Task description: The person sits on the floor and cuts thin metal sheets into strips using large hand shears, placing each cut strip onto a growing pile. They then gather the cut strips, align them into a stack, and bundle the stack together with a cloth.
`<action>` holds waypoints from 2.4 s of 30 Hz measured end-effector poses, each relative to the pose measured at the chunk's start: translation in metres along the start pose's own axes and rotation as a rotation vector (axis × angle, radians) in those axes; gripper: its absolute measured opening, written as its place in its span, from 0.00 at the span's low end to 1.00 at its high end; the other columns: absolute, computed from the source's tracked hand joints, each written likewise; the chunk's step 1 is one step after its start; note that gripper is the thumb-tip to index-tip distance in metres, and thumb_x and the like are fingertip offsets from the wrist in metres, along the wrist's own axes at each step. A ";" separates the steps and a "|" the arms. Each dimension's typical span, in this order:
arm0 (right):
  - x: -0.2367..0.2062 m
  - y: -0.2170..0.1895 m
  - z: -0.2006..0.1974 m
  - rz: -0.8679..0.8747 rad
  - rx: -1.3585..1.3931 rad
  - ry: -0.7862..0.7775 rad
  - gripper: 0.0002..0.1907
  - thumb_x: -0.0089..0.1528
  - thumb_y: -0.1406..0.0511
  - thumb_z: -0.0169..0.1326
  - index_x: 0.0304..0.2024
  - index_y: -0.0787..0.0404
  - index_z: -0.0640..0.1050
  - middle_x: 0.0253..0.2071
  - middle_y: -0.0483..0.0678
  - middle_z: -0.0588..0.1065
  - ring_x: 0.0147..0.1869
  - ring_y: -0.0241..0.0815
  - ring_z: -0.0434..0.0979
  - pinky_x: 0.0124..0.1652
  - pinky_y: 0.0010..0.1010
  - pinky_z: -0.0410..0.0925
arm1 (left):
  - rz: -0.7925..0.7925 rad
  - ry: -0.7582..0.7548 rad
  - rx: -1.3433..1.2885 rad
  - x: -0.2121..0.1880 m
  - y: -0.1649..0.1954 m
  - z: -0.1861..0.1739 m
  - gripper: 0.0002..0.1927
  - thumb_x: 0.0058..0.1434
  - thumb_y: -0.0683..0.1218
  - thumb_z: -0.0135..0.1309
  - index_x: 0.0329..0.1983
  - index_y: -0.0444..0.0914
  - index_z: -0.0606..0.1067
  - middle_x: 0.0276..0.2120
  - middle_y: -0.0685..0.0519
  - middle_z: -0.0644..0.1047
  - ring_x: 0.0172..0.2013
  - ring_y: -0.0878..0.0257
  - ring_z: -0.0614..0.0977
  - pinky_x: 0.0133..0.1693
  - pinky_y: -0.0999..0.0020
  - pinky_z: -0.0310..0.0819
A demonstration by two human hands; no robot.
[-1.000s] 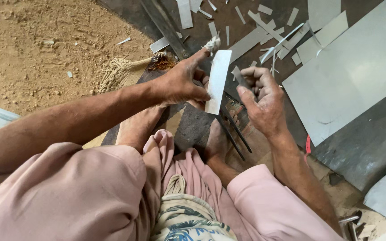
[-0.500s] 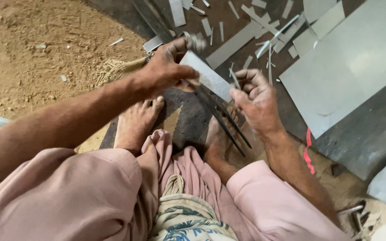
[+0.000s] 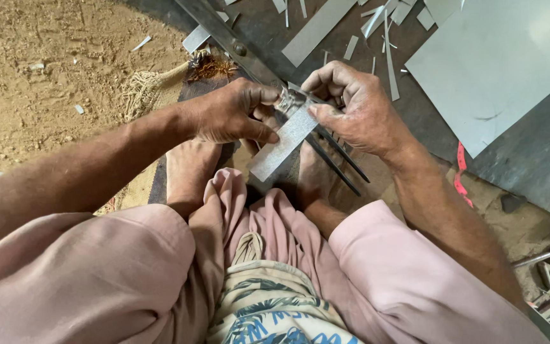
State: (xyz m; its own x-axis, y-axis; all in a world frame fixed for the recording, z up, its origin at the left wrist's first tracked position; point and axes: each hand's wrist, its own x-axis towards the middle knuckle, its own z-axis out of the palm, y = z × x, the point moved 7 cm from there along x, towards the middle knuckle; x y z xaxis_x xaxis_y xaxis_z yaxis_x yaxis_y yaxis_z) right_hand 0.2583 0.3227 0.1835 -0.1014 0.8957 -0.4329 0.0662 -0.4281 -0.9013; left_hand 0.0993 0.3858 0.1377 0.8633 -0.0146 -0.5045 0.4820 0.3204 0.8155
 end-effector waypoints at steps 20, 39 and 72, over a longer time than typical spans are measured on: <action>-0.012 -0.037 -0.002 -0.434 -0.955 0.391 0.19 0.59 0.73 0.61 0.53 0.62 0.76 0.44 0.50 0.75 0.48 0.49 0.77 0.51 0.42 0.64 | 0.067 0.017 -0.543 -0.002 -0.003 -0.003 0.36 0.63 0.37 0.57 0.74 0.42 0.61 0.38 0.50 0.79 0.36 0.61 0.85 0.38 0.65 0.90; -0.012 -0.040 0.000 -0.440 -0.897 0.428 0.19 0.59 0.75 0.60 0.53 0.61 0.76 0.44 0.48 0.75 0.47 0.45 0.78 0.49 0.38 0.66 | 0.064 0.008 -0.594 -0.001 0.004 0.003 0.36 0.63 0.35 0.56 0.74 0.43 0.61 0.42 0.49 0.79 0.40 0.62 0.84 0.39 0.64 0.90; -0.009 -0.041 -0.001 -0.451 -0.836 0.423 0.19 0.60 0.75 0.59 0.54 0.61 0.76 0.45 0.48 0.76 0.47 0.42 0.80 0.49 0.36 0.70 | 0.056 0.012 -0.639 -0.002 0.007 0.002 0.36 0.62 0.36 0.56 0.74 0.43 0.61 0.40 0.52 0.79 0.41 0.62 0.84 0.39 0.64 0.90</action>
State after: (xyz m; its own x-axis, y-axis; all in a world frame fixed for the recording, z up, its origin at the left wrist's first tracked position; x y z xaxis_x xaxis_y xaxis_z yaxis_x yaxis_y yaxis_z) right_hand 0.2571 0.3325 0.2248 0.0585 0.9900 0.1282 0.7923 0.0321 -0.6093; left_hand 0.1014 0.3857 0.1448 0.8811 0.0276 -0.4720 0.2489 0.8218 0.5125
